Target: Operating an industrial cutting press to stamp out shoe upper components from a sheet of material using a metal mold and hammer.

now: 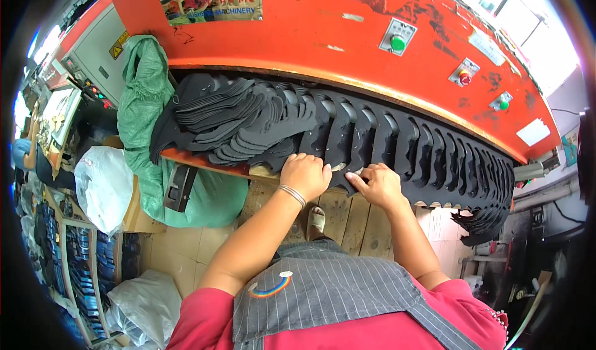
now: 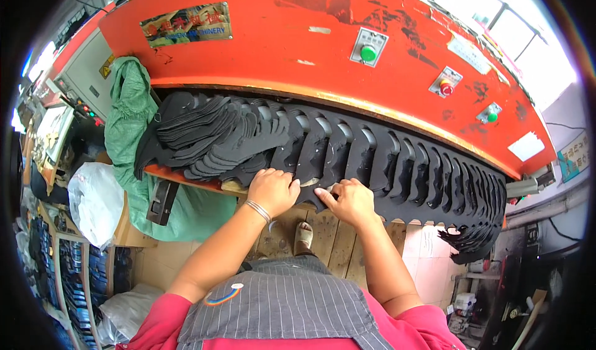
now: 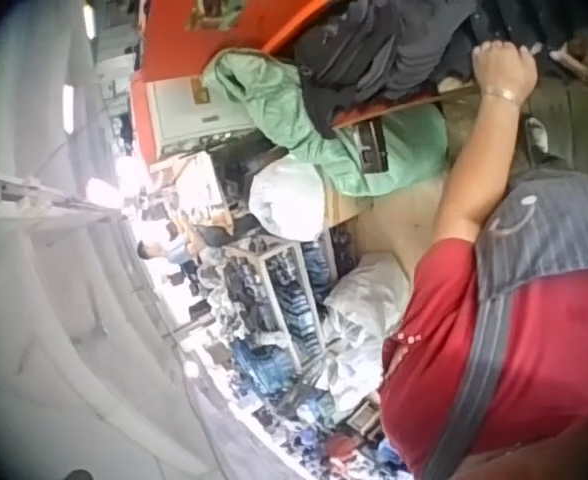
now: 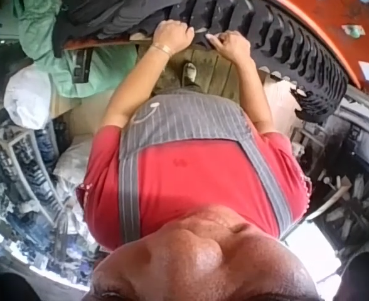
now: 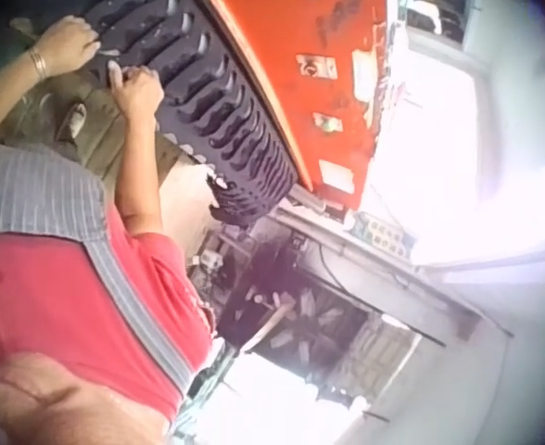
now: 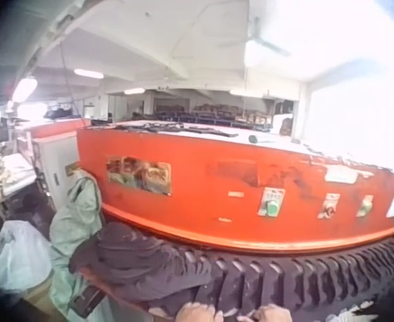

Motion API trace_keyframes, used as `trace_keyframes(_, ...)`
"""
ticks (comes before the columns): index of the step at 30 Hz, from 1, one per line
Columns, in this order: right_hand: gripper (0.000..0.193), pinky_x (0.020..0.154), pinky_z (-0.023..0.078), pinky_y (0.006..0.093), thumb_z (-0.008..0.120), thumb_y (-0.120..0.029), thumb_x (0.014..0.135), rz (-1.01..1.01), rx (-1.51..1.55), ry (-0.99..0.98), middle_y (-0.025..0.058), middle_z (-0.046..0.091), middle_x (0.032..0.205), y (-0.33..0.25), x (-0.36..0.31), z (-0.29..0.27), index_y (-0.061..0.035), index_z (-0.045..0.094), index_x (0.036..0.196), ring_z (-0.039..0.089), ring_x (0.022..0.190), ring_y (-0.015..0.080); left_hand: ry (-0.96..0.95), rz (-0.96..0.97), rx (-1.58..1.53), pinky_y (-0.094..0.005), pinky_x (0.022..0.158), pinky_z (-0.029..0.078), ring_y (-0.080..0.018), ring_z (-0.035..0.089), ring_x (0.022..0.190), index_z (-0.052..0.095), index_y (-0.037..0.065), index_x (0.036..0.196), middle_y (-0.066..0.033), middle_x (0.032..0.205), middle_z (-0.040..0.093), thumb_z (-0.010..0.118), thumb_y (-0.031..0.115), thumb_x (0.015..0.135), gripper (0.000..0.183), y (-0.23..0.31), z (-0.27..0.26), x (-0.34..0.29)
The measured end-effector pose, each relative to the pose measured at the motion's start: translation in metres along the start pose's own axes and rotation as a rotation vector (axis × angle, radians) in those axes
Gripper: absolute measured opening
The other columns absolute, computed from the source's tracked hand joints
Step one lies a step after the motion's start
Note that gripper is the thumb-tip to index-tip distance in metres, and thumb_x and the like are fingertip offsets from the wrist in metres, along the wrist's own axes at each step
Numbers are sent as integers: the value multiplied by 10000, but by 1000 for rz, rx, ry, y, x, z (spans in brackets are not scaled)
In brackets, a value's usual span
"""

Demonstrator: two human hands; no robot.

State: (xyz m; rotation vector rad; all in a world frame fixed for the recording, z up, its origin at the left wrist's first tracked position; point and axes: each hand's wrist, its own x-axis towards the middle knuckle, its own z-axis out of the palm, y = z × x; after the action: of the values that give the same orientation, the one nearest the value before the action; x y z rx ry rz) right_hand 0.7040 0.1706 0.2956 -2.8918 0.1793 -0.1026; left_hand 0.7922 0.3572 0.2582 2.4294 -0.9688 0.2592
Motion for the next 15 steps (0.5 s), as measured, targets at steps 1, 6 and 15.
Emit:
trace_keyframes(1,535,728,507,392,554,-581,839,11,19,-40,111,664,776,-4,-7,-3,-81,736,784,630,819,283,-44,-22,-5,-426,757,458,-307,622,766,670,35,709,-139,741,660,526,293,841,323,3,-2,-6)
trace_keyframes(6,517,774,507,403,600,-549,824,-95,152,-408,165,679,855,-11,-37,-20,-55,732,894,643,854,343,-290,-17,-38,-439,734,469,-308,629,742,654,33,710,-141,726,654,538,321,856,342,12,-27,-47)
trace_keyframes(15,324,830,494,390,693,-259,811,-307,300,18,157,643,959,-59,58,-8,-20,652,1026,607,924,337,-550,130,-463,-441,817,490,-357,622,882,620,-9,1085,-188,945,644,536,285,905,354,9,-99,-60)
